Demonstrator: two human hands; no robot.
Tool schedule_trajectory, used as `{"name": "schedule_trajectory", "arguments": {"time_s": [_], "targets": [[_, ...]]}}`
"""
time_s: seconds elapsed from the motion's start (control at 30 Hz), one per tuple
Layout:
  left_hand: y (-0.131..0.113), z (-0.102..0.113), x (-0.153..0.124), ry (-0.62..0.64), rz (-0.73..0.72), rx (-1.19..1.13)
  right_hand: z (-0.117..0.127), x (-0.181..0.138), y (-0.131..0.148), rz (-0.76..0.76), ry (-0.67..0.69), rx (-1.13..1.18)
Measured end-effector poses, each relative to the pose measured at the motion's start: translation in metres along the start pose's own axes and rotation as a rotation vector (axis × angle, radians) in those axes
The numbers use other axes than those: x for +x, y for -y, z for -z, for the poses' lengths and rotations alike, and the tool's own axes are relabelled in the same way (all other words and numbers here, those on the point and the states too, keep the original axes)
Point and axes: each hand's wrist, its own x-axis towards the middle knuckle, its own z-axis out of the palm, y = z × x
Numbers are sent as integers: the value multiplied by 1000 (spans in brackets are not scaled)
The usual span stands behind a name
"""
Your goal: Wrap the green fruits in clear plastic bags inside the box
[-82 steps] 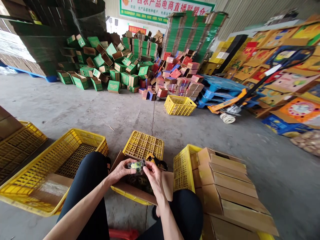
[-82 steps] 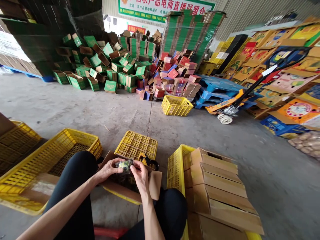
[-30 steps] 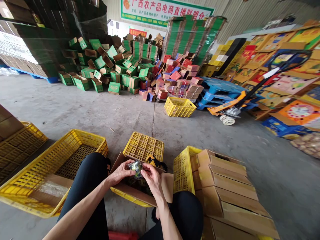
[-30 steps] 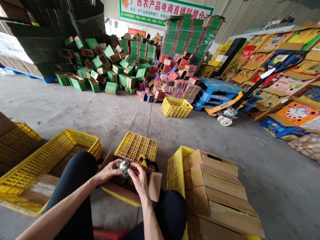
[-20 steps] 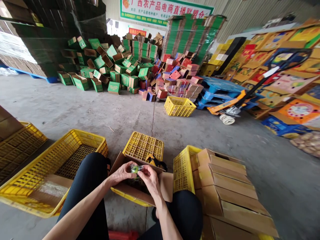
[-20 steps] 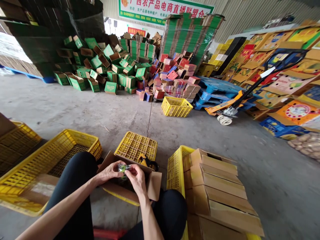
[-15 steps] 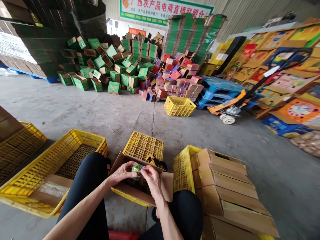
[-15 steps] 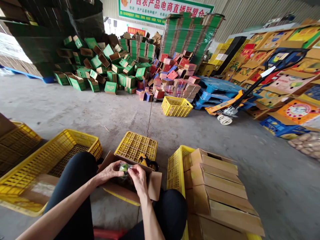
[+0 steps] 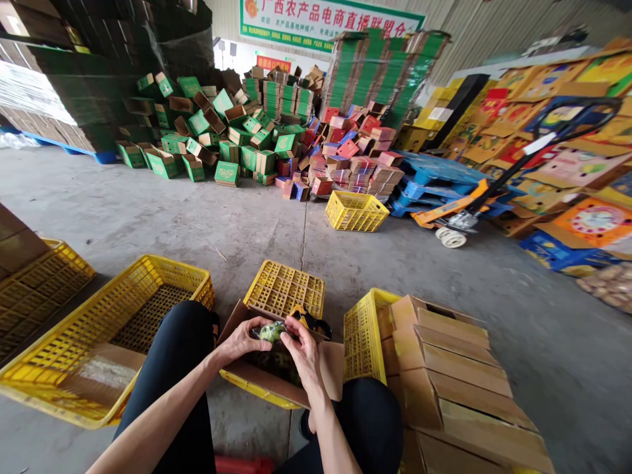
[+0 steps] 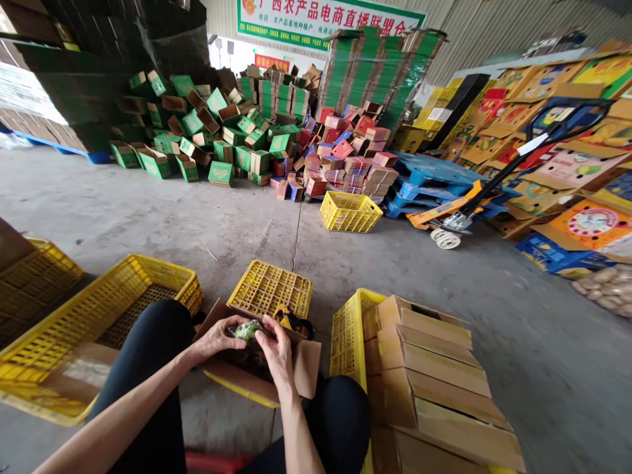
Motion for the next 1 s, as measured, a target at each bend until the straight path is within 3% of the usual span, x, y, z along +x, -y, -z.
{"name": "schedule_trajectory", "arguments": {"time_s": [0.17,0.37,0.6,0.67,1.0], "targets": [[5,0,3,-5,8,17,3,3,-8,-32,-35,-17],[7,-2,-2,51,77,-249,4,2,-4,-148,-85,132],[17,6,7,76,443,-466,3,0,1,-144,-68,141],[22,7,9,78,486,-463,2,0,4,-130,-55,132],[11,12,0,82,290,-445,6,-4,21,1,91,9]]}}
